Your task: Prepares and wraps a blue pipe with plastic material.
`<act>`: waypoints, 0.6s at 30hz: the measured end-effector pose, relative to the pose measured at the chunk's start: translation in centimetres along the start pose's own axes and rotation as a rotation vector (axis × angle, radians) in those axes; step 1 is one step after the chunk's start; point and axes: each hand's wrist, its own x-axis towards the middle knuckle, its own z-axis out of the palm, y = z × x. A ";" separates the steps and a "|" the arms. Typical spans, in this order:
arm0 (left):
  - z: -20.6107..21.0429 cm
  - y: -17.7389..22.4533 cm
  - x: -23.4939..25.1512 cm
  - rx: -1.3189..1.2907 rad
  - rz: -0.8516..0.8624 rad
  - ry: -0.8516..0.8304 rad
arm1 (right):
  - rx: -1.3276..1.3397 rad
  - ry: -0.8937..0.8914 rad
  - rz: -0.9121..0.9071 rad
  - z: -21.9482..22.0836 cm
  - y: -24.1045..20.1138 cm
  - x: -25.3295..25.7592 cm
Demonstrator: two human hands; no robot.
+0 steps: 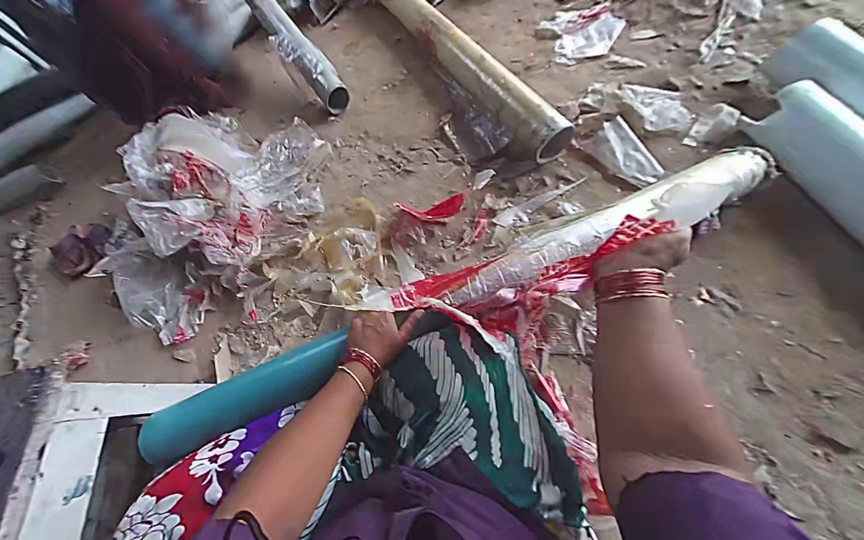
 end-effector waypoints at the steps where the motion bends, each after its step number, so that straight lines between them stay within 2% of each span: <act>1: 0.3 -0.3 0.0 -0.004 0.000 0.018 | -0.108 0.099 -0.099 -0.1 0.7 2.8; 2: 0.7 -0.6 -0.1 -0.002 -0.006 0.023 | -0.206 0.127 -0.129 -1.0 1.0 4.9; 4: 0.5 -0.7 0.1 0.011 -0.010 0.032 | -0.330 0.130 -0.040 -2.2 0.1 7.0; 8: 0.7 -0.6 0.2 0.005 0.006 0.044 | -0.324 0.147 -0.128 0.6 0.3 7.8; 10: 0.7 -0.8 0.2 0.016 -0.001 0.033 | -0.454 0.130 -0.087 0.8 1.1 8.0; 14: 0.5 -0.4 0.3 0.050 -0.033 -0.014 | -0.969 -0.006 0.106 -4.4 -0.4 9.8; 16: 0.8 -0.4 0.3 0.058 -0.021 0.019 | -1.162 -0.051 0.078 -7.7 -2.8 9.9; 18: 0.9 -0.3 0.4 0.059 -0.016 0.029 | -1.179 -0.072 -0.104 -9.5 -5.9 9.3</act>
